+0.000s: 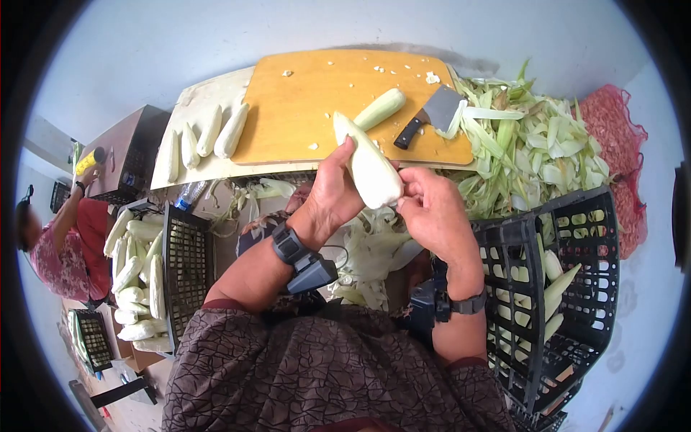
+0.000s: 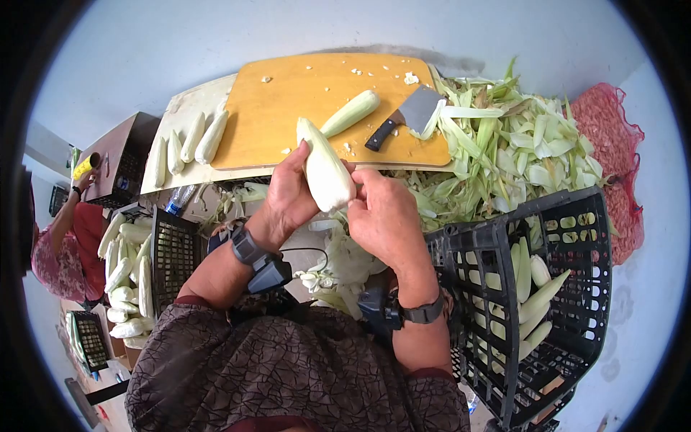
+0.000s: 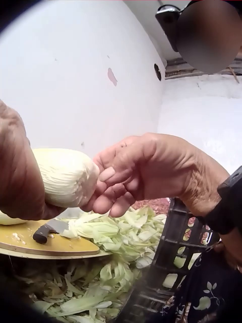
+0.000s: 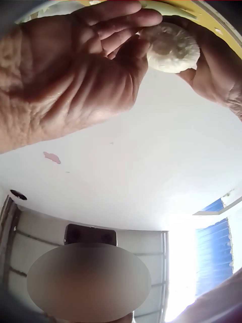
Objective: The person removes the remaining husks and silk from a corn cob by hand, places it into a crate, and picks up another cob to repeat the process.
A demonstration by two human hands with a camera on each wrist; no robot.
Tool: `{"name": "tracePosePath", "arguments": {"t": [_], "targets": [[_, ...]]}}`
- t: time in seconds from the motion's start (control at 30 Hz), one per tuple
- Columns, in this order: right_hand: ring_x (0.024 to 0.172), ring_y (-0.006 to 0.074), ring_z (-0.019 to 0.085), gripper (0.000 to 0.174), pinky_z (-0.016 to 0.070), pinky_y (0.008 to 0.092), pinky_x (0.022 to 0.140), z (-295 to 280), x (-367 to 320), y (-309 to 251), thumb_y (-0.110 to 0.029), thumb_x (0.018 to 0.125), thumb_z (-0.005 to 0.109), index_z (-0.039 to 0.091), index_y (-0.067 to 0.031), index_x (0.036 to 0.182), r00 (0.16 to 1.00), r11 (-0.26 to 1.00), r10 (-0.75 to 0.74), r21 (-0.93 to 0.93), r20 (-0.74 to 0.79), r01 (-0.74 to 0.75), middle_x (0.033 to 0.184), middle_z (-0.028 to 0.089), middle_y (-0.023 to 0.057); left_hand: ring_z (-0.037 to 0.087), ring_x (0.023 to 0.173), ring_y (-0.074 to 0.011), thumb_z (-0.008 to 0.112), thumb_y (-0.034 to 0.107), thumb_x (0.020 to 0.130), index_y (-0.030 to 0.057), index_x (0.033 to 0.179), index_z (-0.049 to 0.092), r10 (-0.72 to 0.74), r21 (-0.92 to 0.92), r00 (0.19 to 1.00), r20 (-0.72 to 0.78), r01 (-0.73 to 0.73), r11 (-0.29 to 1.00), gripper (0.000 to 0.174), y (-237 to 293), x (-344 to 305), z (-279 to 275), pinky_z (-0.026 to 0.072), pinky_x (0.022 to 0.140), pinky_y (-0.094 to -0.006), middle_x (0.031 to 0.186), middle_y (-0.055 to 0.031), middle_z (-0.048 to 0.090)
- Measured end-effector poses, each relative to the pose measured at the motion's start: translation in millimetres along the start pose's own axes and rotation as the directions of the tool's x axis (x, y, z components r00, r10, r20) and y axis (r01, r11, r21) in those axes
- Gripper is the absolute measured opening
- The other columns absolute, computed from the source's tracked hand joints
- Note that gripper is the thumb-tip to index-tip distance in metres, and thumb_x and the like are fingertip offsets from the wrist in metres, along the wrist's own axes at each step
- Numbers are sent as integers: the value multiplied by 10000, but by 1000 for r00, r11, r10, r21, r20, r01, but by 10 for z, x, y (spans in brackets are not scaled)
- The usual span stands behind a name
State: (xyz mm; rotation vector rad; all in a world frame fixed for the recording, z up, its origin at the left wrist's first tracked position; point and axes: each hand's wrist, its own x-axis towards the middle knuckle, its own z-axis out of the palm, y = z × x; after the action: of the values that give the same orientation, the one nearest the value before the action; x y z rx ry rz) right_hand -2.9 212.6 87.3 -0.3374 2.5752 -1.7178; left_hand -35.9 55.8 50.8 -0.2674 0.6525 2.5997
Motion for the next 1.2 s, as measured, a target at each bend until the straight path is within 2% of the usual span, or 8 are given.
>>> {"name": "tracePosePath", "arguments": {"t": [0.07, 0.13, 0.23, 0.27, 0.37, 0.57, 0.63, 1.2], "targets": [[733, 124, 587, 301, 481, 250, 678, -60, -18, -77, 93, 762, 488, 544, 67, 1056, 986, 982, 107, -167, 131, -85, 850, 627, 116, 551, 992, -334, 346, 391, 929, -59, 1144, 426, -1, 13, 1000, 2, 1, 1000, 505, 1, 2, -59, 445, 887, -459, 1051, -222, 546], [737, 126, 587, 293, 478, 252, 687, -59, -18, -39, 86, 760, 493, 551, 64, 1046, 997, 989, 65, -139, 52, -57, 844, 627, 119, 550, 988, -316, 510, 291, 872, -33, 1145, 432, -13, 56, 1000, 22, 12, 998, 431, 18, -38, -93, 447, 883, -444, 1044, -197, 551], [746, 126, 586, 247, 470, 252, 706, -74, 3, -43, 50, 775, 530, 570, 52, 1019, 998, 996, 31, -79, -55, -35, 830, 628, 115, 550, 987, -294, 593, 196, 816, 9, 1163, 432, 98, 278, 989, 108, -125, 952, 425, -13, -110, -58, 449, 879, -428, 1036, -167, 556], [739, 122, 586, 219, 472, 251, 700, -73, 11, -65, 34, 781, 549, 578, 52, 997, 994, 996, 38, -79, -105, -46, 821, 631, 109, 545, 997, -248, 627, 118, 777, 49, 1182, 427, 47, 279, 992, 120, -79, 957, 457, -7, -118, -59, 445, 883, -400, 1037, -130, 560], [661, 215, 641, 165, 490, 301, 622, -38, 41, -16, -83, 767, 633, 619, 23, 893, 972, 995, -37, -99, -233, 14, 738, 644, 142, 536, 1013, -216, 628, 96, 768, 48, 1196, 415, 23, 383, 990, 142, -76, 921, 481, -68, -134, -50, 440, 889, -383, 1066, -101, 551], [597, 198, 624, 147, 474, 291, 576, -36, 46, -54, -84, 758, 643, 624, 35, 843, 941, 999, -33, -18, -335, 29, 682, 636, 137, 535, 950, -143, 614, -17, 731, 23, 1223, 423, 51, 496, 982, 181, -136, 857, 530, -199, -185, 58, 435, 847, -292, 1047, -59, 554], [597, 56, 516, 120, 434, 211, 551, -44, 39, -67, -27, 802, 609, 616, 65, 878, 942, 998, -39, -53, -334, 23, 692, 613, 35, 533, 937, -123, 612, -33, 730, 19, 1216, 435, 64, 591, 978, 196, -170, 789, 519, -202, -207, 57, 439, 838, -270, 1040, -41, 553], [617, 66, 571, 100, 454, 198, 558, -78, 47, -26, -8, 813, 585, 615, 69, 869, 910, 1000, -26, 0, -413, 28, 703, 624, 53, 512, 948, -88, 690, -60, 684, 21, 1220, 463, 109, 790, 975, 193, -220, 573, 589, -261, -205, 66, 457, 831, -243, 1060, -13, 548]]}}
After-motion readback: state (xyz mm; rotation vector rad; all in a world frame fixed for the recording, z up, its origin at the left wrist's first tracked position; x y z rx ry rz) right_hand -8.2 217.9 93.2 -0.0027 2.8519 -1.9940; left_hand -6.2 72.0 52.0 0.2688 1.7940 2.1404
